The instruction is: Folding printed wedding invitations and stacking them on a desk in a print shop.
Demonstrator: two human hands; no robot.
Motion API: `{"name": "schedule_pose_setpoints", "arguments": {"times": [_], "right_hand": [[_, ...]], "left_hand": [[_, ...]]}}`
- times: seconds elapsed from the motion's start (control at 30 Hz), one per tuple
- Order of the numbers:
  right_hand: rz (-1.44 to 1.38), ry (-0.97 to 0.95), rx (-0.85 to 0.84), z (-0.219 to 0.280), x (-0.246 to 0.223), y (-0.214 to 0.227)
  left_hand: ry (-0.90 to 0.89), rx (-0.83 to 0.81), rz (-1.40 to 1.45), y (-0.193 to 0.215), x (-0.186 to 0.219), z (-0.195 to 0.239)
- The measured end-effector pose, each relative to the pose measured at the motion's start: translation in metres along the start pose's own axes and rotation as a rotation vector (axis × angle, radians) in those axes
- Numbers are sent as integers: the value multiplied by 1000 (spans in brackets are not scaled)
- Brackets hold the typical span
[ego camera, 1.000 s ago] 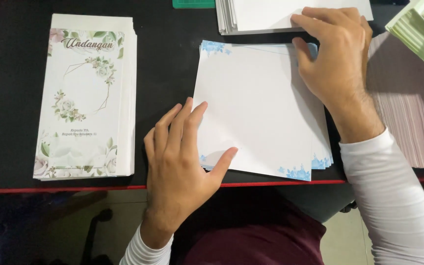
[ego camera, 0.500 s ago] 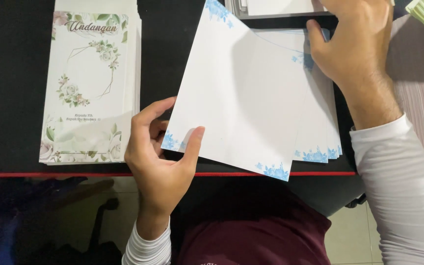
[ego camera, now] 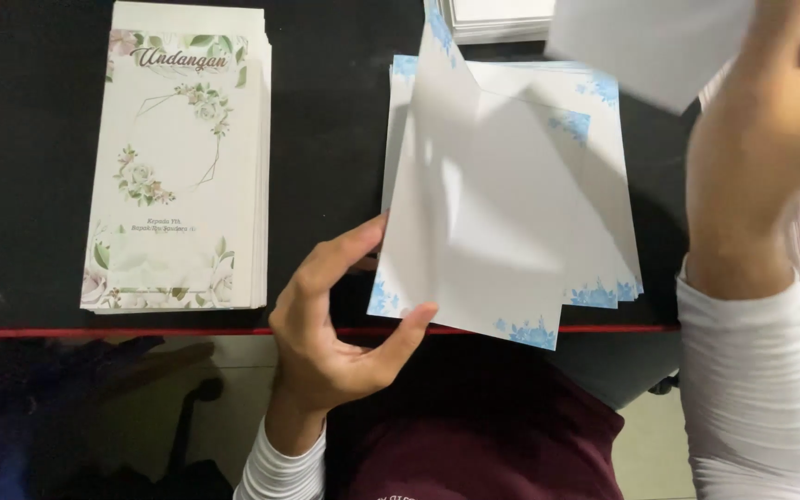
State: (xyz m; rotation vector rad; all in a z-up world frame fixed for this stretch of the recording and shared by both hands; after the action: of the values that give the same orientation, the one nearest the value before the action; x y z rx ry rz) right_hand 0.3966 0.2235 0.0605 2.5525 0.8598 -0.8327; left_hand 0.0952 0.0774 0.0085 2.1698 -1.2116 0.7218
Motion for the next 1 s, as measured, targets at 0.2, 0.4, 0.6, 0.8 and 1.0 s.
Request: {"name": "schedule_pose_setpoints", "arguments": {"times": [0.2, 0.4, 0.6, 0.8, 1.0], "right_hand": [[-232, -490, -311, 40, -41, 18], [-55, -356, -495, 84, -36, 34], [197, 279, -523, 91, -49, 42], [131, 330, -595, 94, -57, 42], [-22, 285, -519, 98, -48, 53]], "left_hand": [[-81, -104, 45, -6, 3, 4], [-136, -264, 45, -15, 20, -9], [-197, -398, -91, -27, 26, -13], [-268, -448, -188, -32, 22, -8], [-353, -465, -263, -36, 22, -4]]}}
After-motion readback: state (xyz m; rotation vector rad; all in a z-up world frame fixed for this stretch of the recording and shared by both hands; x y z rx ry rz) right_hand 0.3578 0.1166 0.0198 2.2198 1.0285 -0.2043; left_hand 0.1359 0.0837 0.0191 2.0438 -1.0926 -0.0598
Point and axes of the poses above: each hand's wrist, its own z-axis away from the middle knuckle, its own y-axis out of the back of the hand, x = y × z, the point moved 7 cm from there along -z, towards the middle knuckle, and after that the axes turned 11 degrees about x, right-handed, at the moved point
